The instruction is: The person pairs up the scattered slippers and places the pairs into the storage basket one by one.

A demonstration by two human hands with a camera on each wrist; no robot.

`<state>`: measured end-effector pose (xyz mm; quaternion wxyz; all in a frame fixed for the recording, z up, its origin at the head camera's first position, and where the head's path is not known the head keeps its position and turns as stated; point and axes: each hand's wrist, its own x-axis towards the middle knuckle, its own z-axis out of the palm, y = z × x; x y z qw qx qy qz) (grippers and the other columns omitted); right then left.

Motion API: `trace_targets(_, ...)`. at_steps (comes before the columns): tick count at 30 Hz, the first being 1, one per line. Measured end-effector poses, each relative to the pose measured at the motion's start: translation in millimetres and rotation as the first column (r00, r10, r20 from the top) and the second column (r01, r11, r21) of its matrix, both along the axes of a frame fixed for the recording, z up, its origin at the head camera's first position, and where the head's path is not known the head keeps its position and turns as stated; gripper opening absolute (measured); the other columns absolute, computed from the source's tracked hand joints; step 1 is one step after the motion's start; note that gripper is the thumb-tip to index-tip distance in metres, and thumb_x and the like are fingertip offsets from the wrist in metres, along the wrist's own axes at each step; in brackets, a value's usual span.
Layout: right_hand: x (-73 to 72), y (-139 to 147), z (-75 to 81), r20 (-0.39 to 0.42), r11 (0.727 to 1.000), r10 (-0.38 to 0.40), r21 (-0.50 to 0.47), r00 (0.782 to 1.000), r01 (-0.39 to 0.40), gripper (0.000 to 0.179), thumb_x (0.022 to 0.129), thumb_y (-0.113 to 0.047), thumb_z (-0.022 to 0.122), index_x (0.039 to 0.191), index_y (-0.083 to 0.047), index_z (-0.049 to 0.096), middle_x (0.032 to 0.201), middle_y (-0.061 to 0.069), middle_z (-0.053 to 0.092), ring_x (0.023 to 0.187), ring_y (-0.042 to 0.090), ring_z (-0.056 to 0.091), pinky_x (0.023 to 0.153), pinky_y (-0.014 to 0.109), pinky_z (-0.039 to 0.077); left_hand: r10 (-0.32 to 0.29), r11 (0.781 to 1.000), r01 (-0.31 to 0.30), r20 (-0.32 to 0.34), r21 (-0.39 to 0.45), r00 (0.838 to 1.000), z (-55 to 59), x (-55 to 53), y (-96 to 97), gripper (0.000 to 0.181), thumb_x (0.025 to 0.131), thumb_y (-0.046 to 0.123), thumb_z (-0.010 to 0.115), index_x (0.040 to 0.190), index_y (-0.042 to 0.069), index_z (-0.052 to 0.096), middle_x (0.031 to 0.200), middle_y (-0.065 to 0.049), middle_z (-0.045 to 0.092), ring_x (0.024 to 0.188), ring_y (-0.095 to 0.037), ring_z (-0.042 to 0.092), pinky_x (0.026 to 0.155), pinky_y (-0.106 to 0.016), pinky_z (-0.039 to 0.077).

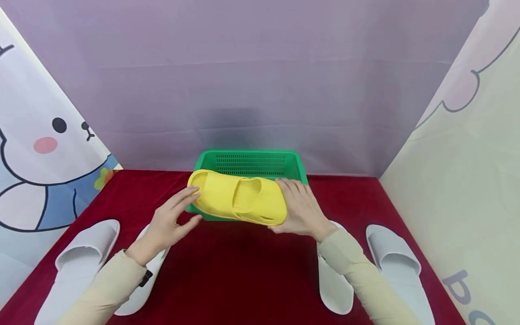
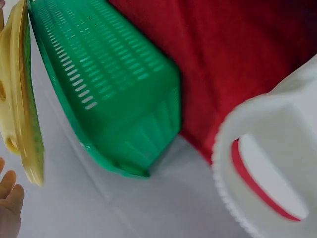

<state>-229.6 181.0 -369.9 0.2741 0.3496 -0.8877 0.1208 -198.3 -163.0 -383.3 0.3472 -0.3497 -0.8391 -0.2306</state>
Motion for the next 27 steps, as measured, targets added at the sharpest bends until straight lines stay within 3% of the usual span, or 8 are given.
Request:
trace_targets(4, -0.5, 8, 0.8, 0.022, 1.0, -0.019, -0.024, 1.0, 0.019, 0.107, 0.048, -0.056, 0.078, 0.132, -0.002, 0.039, 0.126, 0.013, 0.049, 0.114, 0.031, 0.044, 0.089, 0.048, 0.041, 0.006, 0.963, -0.041, 0.131, 0.266, 0.991, -4.0, -6.4, -10.1, 0.035, 0.082, 0.011, 0.065, 0.115, 0.001, 0.062, 0.12, -0.013, 0.059, 0.115, -0.024, 0.055, 0.098, -0.011, 0.036)
trace_targets(7, -0.6, 14, 1.1, 0.023, 0.999, -0.033, -0.031, 0.999, 0.034, 0.108, 0.048, -0.055, 0.078, 0.132, -0.002, 0.038, 0.127, 0.013, 0.048, 0.114, 0.032, 0.044, 0.089, 0.048, 0.041, 0.003, 0.925, -0.124, 0.32, 0.359, 0.948, -5.8, -16.5, -17.1, 0.035, 0.084, 0.008, 0.062, 0.119, 0.005, 0.06, 0.123, -0.011, 0.059, 0.116, -0.023, 0.054, 0.098, -0.022, 0.042)
trace_targets(9, -0.3, 18, 0.8, 0.021, 0.999, -0.04, -0.035, 0.999, 0.041, 0.108, 0.047, -0.055, 0.077, 0.133, -0.002, 0.038, 0.126, 0.014, 0.048, 0.114, 0.032, 0.043, 0.088, 0.048, 0.041, -0.013, 0.912, -0.179, 0.461, 0.369, 0.888, -7.7, -24.1, -21.5, 0.038, 0.087, 0.013, 0.059, 0.125, 0.008, 0.056, 0.128, -0.01, 0.055, 0.121, -0.024, 0.05, 0.1, -0.033, 0.042)
trace_targets(12, -0.1, 23, 0.5, 0.022, 0.998, -0.044, -0.041, 0.999, 0.045, 0.107, 0.048, -0.054, 0.077, 0.132, -0.002, 0.038, 0.126, 0.014, 0.049, 0.114, 0.031, 0.044, 0.088, 0.049, 0.041, -0.042, 0.91, -0.233, 0.638, 0.342, 0.769, -13.4, -36.6, -27.7, 0.047, 0.09, 0.023, 0.056, 0.134, 0.01, 0.046, 0.138, -0.009, 0.046, 0.13, -0.027, 0.04, 0.103, -0.045, 0.037)
trace_targets(14, -0.3, 25, 0.7, 0.018, 0.998, -0.041, -0.043, 0.999, 0.042, 0.106, 0.048, -0.054, 0.078, 0.132, -0.002, 0.039, 0.124, 0.014, 0.05, 0.113, 0.032, 0.044, 0.087, 0.049, 0.041, -0.065, 0.912, -0.25, 0.714, 0.327, 0.697, -18.6, -44.6, -30.8, 0.054, 0.091, 0.027, 0.055, 0.139, 0.01, 0.039, 0.143, -0.01, 0.039, 0.134, -0.028, 0.033, 0.106, -0.048, 0.032)
trace_targets(17, -1.9, 29, 1.7, 0.005, 0.998, -0.04, -0.045, 0.999, 0.04, 0.104, 0.048, -0.054, 0.077, 0.13, -0.001, 0.04, 0.122, 0.014, 0.05, 0.111, 0.032, 0.045, 0.085, 0.049, 0.042, -0.097, 0.91, -0.259, 0.773, 0.325, 0.627, -26.9, -54.7, -33.4, 0.06, 0.091, 0.027, 0.054, 0.143, 0.009, 0.03, 0.147, -0.01, 0.031, 0.137, -0.028, 0.027, 0.108, -0.048, 0.029)
trace_targets(22, -4.4, 35, 4.0, -0.003, 0.998, -0.041, -0.051, 0.999, 0.041, 0.102, 0.049, -0.054, 0.077, 0.13, -0.002, 0.041, 0.121, 0.013, 0.051, 0.11, 0.031, 0.046, 0.085, 0.048, 0.043, -0.131, 0.905, -0.26, 0.803, 0.336, 0.581, -34.5, -62.4, -34.2, 0.066, 0.091, 0.022, 0.056, 0.146, 0.009, 0.022, 0.15, -0.012, 0.024, 0.137, -0.03, 0.026, 0.106, -0.047, 0.032)
trace_targets(27, -5.1, 40, 6.4, 0.019, 0.997, -0.046, -0.06, 0.999, 0.047, 0.102, 0.05, -0.053, 0.078, 0.13, -0.003, 0.041, 0.122, 0.012, 0.051, 0.11, 0.031, 0.045, 0.085, 0.048, 0.043, -0.163, 0.897, -0.266, 0.823, 0.353, 0.544, -21.4, -54.6, -26.9, 0.068, 0.091, 0.016, 0.054, 0.147, 0.009, 0.016, 0.15, -0.015, 0.022, 0.136, -0.032, 0.027, 0.103, -0.048, 0.035)
